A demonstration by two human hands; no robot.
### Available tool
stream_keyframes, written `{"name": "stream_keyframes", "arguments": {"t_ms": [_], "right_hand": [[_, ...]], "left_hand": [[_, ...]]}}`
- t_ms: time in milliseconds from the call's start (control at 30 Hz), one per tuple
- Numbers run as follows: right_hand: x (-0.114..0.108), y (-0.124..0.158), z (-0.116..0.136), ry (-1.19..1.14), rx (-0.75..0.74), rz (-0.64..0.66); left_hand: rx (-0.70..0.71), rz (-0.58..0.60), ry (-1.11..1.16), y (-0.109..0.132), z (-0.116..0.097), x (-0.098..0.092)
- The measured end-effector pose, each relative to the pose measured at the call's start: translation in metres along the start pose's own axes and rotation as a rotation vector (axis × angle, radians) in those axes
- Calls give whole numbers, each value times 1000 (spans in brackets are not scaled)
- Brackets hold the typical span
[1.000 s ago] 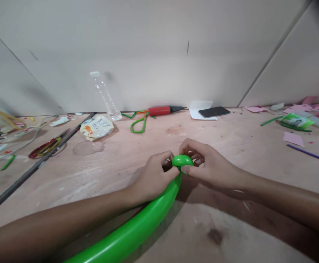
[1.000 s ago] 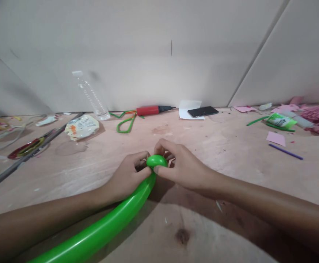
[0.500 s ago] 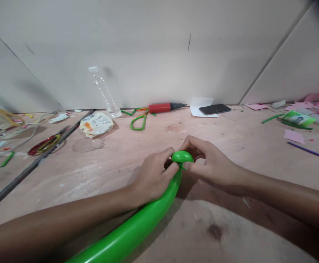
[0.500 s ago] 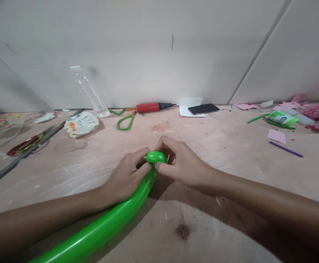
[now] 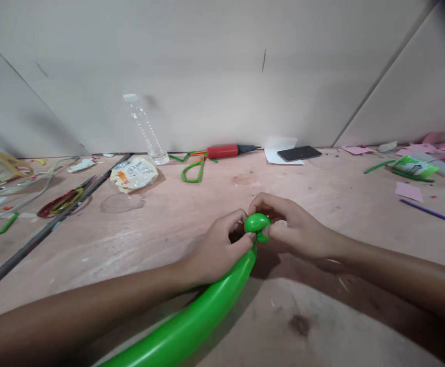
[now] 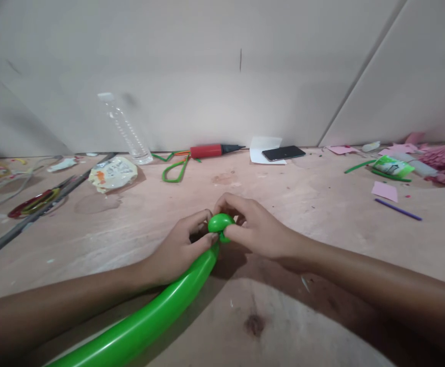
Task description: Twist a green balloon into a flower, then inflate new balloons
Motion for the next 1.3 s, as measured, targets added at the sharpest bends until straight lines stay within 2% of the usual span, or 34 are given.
{"name": "stream_keyframes", "arguments": {"t_ms": [133,233,300,467,600,800,967,1033,1100,1167,1200,1233,1300], "right_hand": [[-3,-3,-3,-6,53,-15],[1,0,-2,87,-7,-7],[3,3,0,228,-113,-42],[4,8,2,581,-526,-132],[3,9,1,731,-649,-91],[4,11,-2,886,-676,-39],[7,7,3,843,-512,-40],[9,7,14,784,-495,36],[11,9,25,717,-441,191],[8,12,31,650,-322,361],[5,13,34,609,-300,386],[1,13,35,566,-327,337],[-10,12,36,504,-415,95]], "left_hand": [[-57,98,125,2,1,1],[-88,104,223,0,4,-1],[-99,53,281,-2,7,-4],[-141,-17,348,-6,10,-5],[-143,-39,337,-7,9,-2],[-205,-81,306,-6,12,-2],[-209,-117,276,-8,13,-3],[-208,-155,260,-10,14,-4],[-181,-167,241,-10,13,-5],[-152,-136,239,-9,13,-4],[-151,-104,263,-7,13,-4],[-160,-64,302,-5,13,-4],[-176,31,399,-1,13,-3]]}}
Point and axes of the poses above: each hand's wrist, its own y-axis away from the middle knuckle, its own x-axis out of the palm, z = x × y, the point moved 2 cm from there along -y, towards the middle knuckle, and after that the axes turned 13 degrees about -y, right-handed, at the moved point
